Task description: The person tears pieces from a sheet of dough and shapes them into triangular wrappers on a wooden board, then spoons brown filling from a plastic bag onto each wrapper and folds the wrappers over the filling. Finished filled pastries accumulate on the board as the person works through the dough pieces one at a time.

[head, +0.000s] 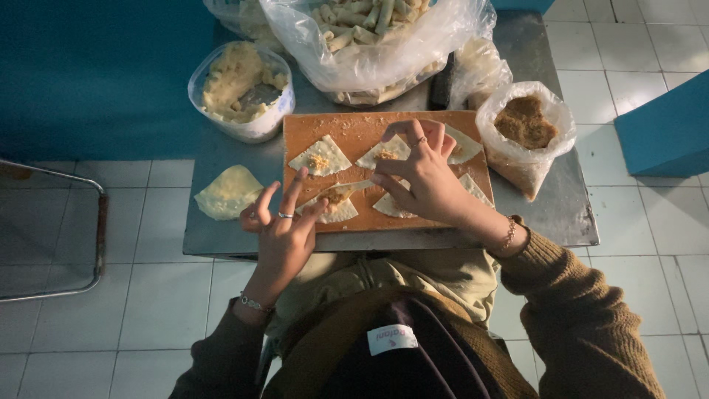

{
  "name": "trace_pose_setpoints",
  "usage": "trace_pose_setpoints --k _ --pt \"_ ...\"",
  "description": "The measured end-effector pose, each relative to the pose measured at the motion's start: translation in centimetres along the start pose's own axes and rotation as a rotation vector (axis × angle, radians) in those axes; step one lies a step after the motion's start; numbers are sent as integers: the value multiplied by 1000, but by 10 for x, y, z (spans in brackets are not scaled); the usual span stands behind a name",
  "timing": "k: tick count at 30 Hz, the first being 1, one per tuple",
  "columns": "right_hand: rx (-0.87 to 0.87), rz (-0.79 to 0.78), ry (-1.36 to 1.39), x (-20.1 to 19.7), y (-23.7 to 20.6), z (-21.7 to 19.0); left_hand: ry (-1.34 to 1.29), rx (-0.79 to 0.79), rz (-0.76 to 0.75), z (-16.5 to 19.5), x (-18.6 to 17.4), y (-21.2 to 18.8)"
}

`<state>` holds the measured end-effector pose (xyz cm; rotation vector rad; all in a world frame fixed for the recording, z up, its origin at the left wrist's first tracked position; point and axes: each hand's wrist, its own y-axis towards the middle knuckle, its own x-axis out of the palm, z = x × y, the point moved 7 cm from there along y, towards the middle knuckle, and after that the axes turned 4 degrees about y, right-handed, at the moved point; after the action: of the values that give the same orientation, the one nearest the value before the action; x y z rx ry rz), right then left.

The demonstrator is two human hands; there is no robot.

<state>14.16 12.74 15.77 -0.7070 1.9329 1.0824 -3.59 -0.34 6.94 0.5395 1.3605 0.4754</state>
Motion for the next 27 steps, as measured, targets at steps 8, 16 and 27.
trace_pose_setpoints --k 8,16,27 --pt "15 12 -5 3 -3 8 3 -11 18 -4 2 -4" --pt "116 32 46 9 -12 34 -91 -79 32 -7 -7 6" --pt "618 468 362 -91 -119 154 -161 -110 140 17 -21 37"
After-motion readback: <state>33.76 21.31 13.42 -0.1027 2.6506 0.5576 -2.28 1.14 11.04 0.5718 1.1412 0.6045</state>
